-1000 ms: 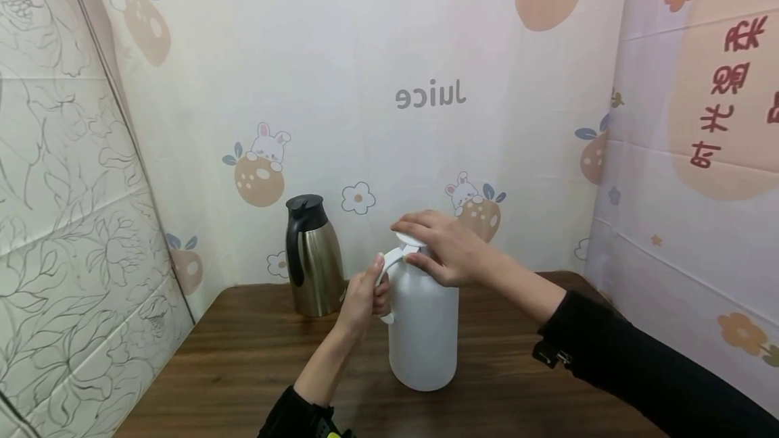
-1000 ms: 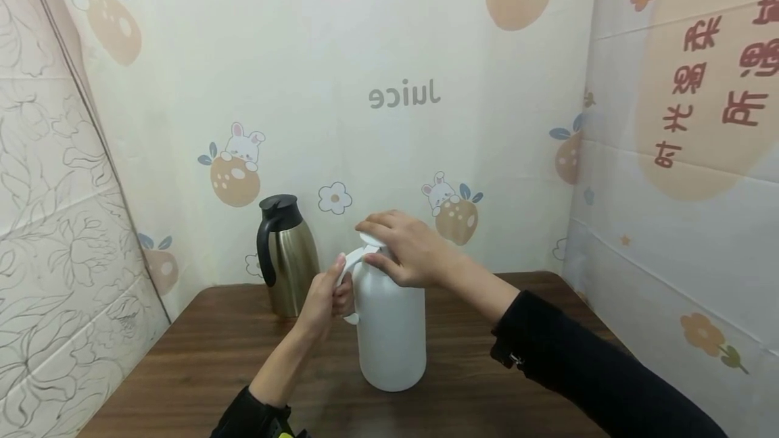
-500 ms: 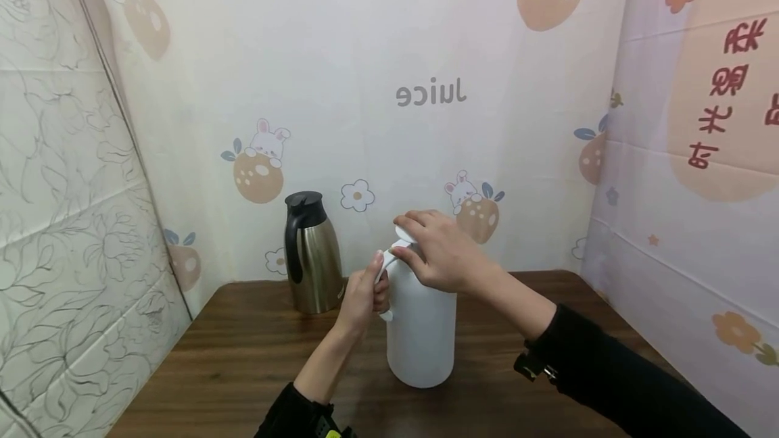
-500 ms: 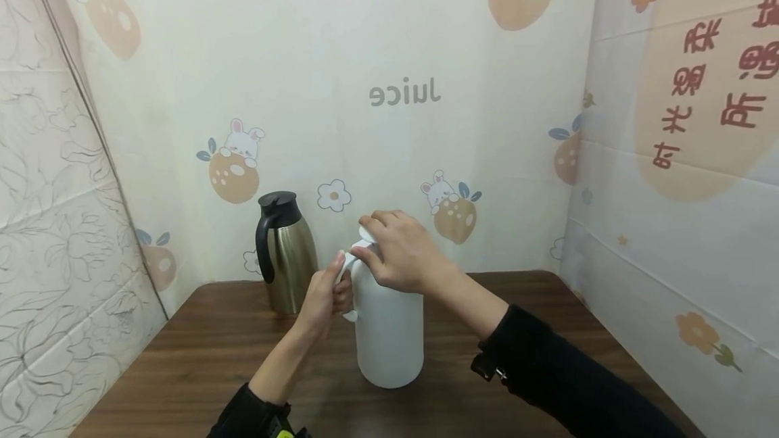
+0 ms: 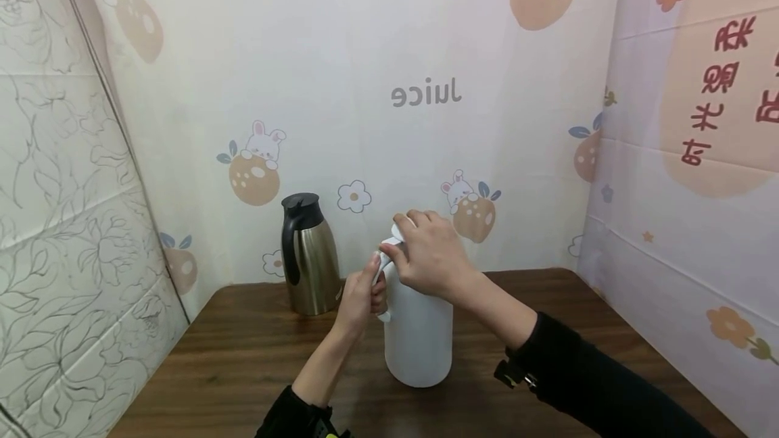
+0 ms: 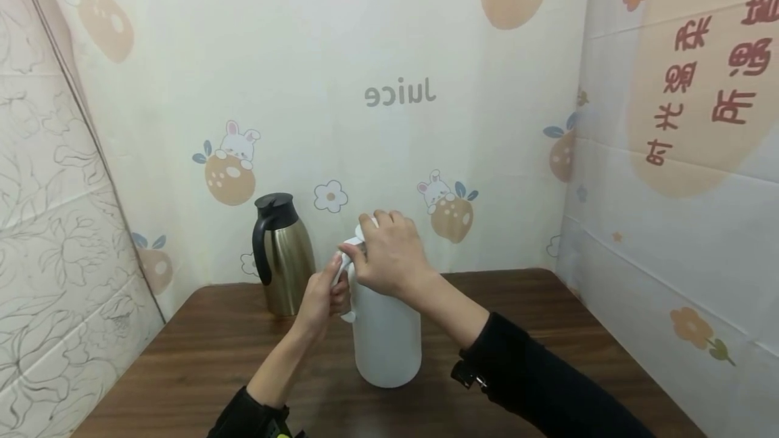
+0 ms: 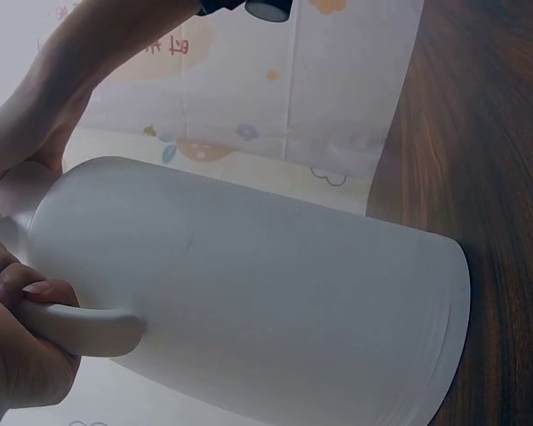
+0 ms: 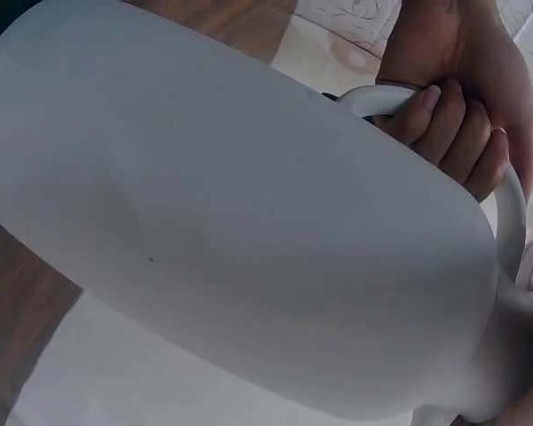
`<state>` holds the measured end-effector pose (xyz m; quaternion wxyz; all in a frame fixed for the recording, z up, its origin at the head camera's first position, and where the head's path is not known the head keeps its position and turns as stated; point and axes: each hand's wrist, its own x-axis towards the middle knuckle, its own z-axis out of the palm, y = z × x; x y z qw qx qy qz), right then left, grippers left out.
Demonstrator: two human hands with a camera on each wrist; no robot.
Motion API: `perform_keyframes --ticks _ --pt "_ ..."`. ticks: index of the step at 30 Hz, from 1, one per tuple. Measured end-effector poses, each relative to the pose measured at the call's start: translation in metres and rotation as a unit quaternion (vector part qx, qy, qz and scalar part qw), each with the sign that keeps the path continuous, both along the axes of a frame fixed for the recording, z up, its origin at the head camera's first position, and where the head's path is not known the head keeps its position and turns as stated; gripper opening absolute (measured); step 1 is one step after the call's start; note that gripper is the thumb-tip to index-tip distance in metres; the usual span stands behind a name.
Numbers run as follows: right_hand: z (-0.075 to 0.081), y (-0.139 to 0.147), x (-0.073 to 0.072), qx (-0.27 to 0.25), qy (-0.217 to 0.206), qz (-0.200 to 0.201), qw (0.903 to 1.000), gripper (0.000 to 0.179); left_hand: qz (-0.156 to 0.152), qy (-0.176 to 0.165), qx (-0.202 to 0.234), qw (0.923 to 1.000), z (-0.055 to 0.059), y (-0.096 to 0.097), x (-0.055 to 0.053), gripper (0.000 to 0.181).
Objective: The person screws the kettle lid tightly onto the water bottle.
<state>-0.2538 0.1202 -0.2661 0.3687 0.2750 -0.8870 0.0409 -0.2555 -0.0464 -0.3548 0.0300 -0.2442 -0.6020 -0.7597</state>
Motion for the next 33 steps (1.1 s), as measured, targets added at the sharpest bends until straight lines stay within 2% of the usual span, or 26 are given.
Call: perform_keyframes --ticks 8,17,22,25,29,33 --pt "-0.004 -0.006 0.004 -0.001 0.026 -0.033 0.9991 0.055 -0.003 -0.002 -0.002 1.0000 -0.002 0.001 0.002 0.058" --pt "-0.001 -0.003 0.006 -0.017 -0.010 -0.020 0.9996 0.058 -0.025 -0.004 -0.022 0.9994 -0.003 -0.003 -0.001 0.059" --pt "-0.005 0.003 0.004 -0.066 -0.032 0.018 0.9972 0.064 -0.040 0.012 -0.032 0.9986 -0.005 -0.007 -0.003 0.060" --pt "-0.010 0.009 0.001 -0.111 -0.024 0.056 0.9919 0.064 -0.043 0.020 -0.031 0.9984 -0.004 -0.007 -0.004 0.062" --pt "-0.019 0.019 -0.005 -0.161 0.006 0.114 0.9803 0.057 -0.044 0.021 -0.024 0.9985 -0.003 -0.005 -0.003 0.061" --pt "-0.033 0.029 -0.010 -0.202 0.040 0.171 0.9636 0.050 -0.043 0.022 -0.024 0.9985 -0.003 -0.004 -0.004 0.062"
